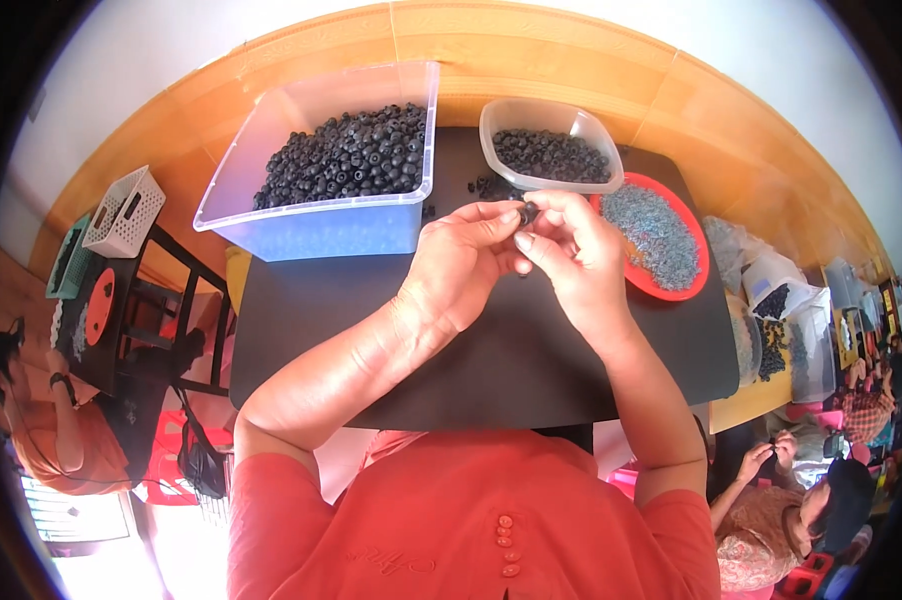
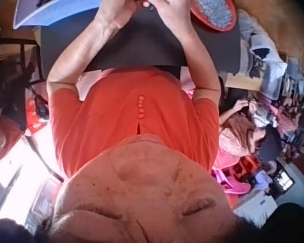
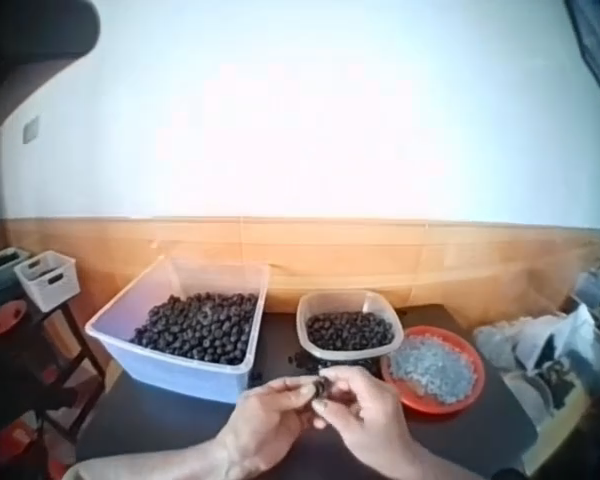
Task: The recorder is sorting small black items from a pile into different containers on a workstation.
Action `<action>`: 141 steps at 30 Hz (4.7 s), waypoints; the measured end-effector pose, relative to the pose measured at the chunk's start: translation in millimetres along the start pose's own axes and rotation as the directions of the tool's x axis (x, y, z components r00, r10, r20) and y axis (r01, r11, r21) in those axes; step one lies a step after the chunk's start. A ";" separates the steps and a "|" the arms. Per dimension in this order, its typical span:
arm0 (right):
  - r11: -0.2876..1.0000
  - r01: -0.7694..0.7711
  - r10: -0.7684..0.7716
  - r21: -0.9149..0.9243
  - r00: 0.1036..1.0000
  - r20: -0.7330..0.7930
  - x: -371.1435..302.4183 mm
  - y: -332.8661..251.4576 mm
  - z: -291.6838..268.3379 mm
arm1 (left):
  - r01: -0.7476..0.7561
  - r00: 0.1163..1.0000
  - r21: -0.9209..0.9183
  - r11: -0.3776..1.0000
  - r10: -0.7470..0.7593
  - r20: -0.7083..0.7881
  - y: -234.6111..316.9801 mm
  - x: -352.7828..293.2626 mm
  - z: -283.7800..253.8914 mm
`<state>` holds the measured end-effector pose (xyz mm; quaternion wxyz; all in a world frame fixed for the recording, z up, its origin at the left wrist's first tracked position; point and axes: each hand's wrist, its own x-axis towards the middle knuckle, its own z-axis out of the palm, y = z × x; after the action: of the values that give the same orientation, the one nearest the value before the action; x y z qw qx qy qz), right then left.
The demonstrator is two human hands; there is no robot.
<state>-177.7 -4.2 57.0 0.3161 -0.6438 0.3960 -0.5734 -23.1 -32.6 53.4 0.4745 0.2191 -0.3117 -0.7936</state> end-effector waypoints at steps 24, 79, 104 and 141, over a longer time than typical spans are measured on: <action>0.701 0.397 -0.431 -0.592 0.898 0.092 -3.2 19.2 -2.3 | 0.023 1.000 0.075 0.997 -0.023 -0.001 -9.5 5.8 -13.3; 0.938 0.204 -0.207 -0.281 0.978 0.018 -5.9 21.3 -9.3 | 0.081 0.993 -0.033 0.996 -0.084 -0.088 -21.8 1.9 -10.9; 0.627 0.453 -0.511 -0.634 0.853 0.105 -6.8 39.6 -3.2 | 0.178 0.984 -0.154 0.972 -0.178 0.012 -30.7 2.7 -21.9; 0.216 0.195 0.093 -0.957 0.971 0.219 46.3 67.7 -1.7 | 0.157 0.925 0.564 0.810 -0.320 0.202 -28.1 -52.0 -60.4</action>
<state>-188.0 -77.5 21.6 -0.1322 -0.7733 0.6061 -0.1309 22.0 6.2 -6.5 0.2385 0.2633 -0.5568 -0.7508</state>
